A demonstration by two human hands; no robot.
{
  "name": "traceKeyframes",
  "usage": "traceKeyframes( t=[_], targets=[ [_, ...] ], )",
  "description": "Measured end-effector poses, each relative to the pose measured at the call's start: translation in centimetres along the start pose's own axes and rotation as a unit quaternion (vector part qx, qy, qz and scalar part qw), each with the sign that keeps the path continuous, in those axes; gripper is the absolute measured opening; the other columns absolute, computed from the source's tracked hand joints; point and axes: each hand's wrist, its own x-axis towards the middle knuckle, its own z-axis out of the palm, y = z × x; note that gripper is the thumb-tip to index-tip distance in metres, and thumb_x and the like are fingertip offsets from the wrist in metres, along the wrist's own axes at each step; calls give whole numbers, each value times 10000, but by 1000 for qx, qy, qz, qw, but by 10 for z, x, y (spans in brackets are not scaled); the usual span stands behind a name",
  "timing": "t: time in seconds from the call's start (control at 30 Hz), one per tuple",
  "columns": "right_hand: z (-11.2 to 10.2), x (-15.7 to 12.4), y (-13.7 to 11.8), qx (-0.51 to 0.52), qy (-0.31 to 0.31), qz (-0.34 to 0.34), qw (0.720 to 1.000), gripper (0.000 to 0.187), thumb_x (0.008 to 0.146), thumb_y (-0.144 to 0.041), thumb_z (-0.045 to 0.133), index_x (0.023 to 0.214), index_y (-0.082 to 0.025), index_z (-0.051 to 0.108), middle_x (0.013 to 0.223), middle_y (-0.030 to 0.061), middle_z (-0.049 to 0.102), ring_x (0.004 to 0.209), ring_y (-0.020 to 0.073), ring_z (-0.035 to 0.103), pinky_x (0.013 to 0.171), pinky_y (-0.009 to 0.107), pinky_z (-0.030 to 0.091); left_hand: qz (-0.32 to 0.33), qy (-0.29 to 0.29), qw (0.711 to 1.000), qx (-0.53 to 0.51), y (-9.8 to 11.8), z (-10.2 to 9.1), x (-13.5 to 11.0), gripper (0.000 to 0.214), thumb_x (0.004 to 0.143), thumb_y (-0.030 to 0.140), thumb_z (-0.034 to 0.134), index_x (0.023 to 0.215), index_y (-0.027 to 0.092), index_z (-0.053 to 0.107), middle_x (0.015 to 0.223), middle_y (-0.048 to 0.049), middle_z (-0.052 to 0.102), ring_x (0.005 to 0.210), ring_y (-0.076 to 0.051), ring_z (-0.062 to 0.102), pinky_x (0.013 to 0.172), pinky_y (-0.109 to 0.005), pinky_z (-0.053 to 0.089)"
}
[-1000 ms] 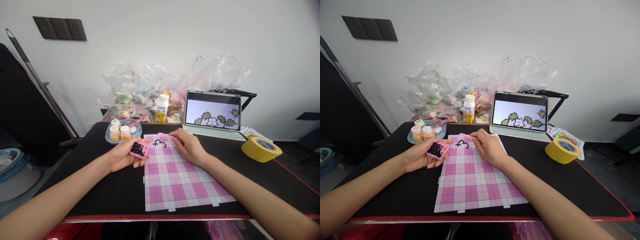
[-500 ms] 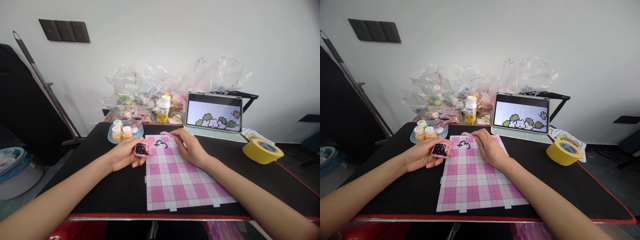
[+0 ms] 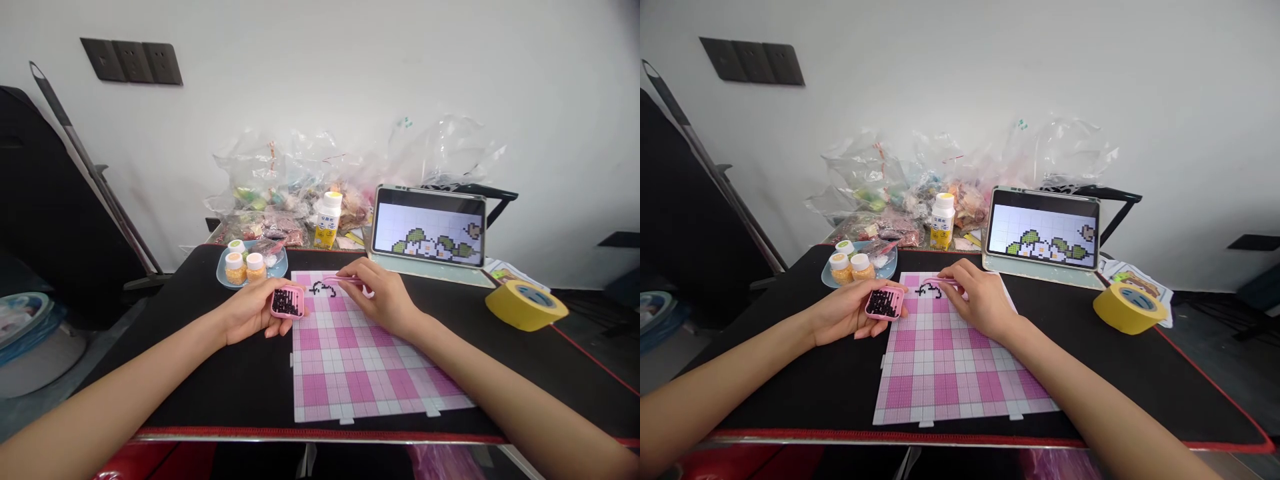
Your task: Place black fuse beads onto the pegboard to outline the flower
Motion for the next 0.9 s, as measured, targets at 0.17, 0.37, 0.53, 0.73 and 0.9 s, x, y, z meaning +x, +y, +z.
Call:
traceKeyframes(
  t=[0.17,0.37,0.53,0.73,0.9],
  targets=[
    [-2,4,-26,57,-40,-1,998,142,908,-263,481,941,-190,599,890,42,612,624,93,541,544,234,429,-9,-25,1000,-4,-2,4,-2,298,927,240,360,993,65,592,803,-168,684,426,-126,580,323,-179,394],
    [8,-2,-33,32,-19,-21,999,147,910,-276,491,928,-183,603,897,43,620,629,95,540,534,228,407,-3,-51,999,3,-5,6,-1,304,931,236,357,1049,78,588,788,-129,669,441,-128,583,328,-184,409],
    [9,-2,-32,-9,-10,-21,1000,162,914,-278,483,908,-177,610,895,47,628,619,93,542,528,222,391,-3,-55,998,14,-5,6,-1,305,922,258,384,976,63,613,826,-154,671,461,-128,589,336,-184,411],
    [8,-1,-32,-5,-11,-20,1000,166,911,-282,480,895,-176,607,891,47,632,605,90,539,516,219,380,-1,-57,998,16,-6,5,0,312,919,257,381,926,61,623,823,-161,672,457,-126,583,338,-183,414],
    [10,-2,-31,-7,-10,-27,1000,167,915,-285,478,902,-182,609,888,42,632,615,93,543,520,220,380,-5,-56,998,22,-7,4,0,316,916,266,386,890,64,628,822,-161,666,459,-129,580,339,-184,415]
  ],
)
